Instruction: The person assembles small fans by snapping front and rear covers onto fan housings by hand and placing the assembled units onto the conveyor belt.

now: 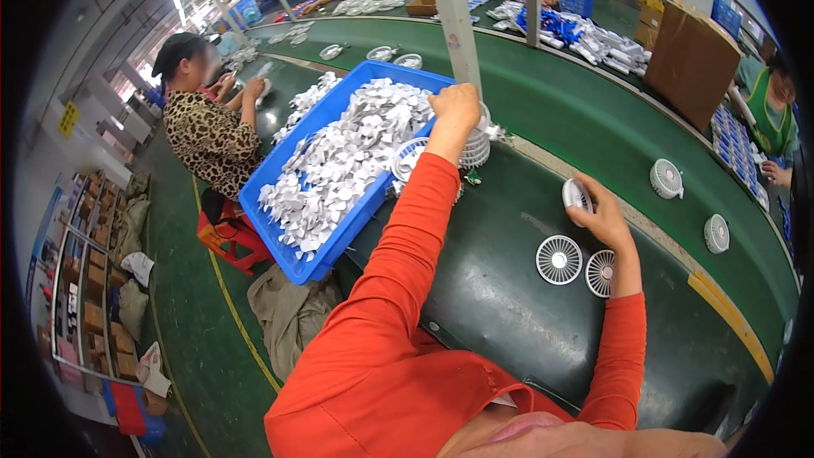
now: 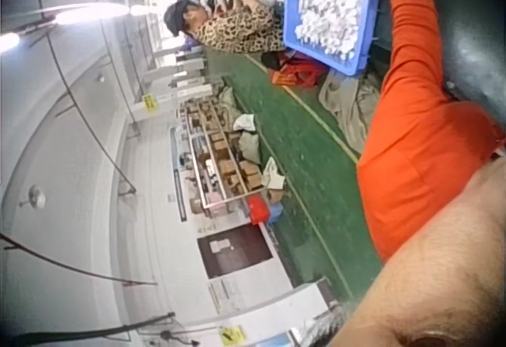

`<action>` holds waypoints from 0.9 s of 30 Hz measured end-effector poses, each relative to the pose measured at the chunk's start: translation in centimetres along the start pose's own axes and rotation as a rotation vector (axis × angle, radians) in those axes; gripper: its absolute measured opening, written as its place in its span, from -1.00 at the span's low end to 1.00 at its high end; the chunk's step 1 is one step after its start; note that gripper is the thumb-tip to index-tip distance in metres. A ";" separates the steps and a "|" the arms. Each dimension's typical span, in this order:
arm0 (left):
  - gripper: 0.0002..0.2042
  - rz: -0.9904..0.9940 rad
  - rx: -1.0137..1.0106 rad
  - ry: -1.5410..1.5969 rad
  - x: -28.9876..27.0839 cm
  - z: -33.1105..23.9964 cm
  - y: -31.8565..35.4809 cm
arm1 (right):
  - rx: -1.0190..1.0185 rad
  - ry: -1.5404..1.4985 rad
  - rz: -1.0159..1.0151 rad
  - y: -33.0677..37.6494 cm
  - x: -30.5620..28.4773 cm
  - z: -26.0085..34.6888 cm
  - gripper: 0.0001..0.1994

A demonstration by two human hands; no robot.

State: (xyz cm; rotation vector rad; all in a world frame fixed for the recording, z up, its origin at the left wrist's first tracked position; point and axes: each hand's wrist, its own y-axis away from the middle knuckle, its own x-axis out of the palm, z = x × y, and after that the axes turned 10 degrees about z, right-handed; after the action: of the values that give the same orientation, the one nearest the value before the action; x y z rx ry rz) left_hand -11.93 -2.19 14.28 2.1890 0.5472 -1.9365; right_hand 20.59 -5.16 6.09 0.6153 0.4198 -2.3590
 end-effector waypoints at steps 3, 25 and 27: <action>-0.84 -0.178 0.120 0.130 -0.5 -1.0 0.9 | 0.087 -0.707 -0.087 0.0 -1.3 0.3 -0.43; -0.44 1.232 0.402 2.476 9.2 -14.2 10.8 | -0.098 0.164 -0.664 -0.3 -0.4 4.3 -0.29; -0.44 1.241 0.471 2.479 9.1 -14.0 10.5 | -0.141 0.035 -0.707 -0.4 -0.3 4.9 -0.27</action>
State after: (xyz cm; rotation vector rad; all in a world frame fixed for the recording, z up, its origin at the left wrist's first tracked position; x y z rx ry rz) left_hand 5.80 -5.30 6.12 2.4217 -1.0064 1.6731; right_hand 18.92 -6.85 10.37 0.4921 0.9338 -2.9409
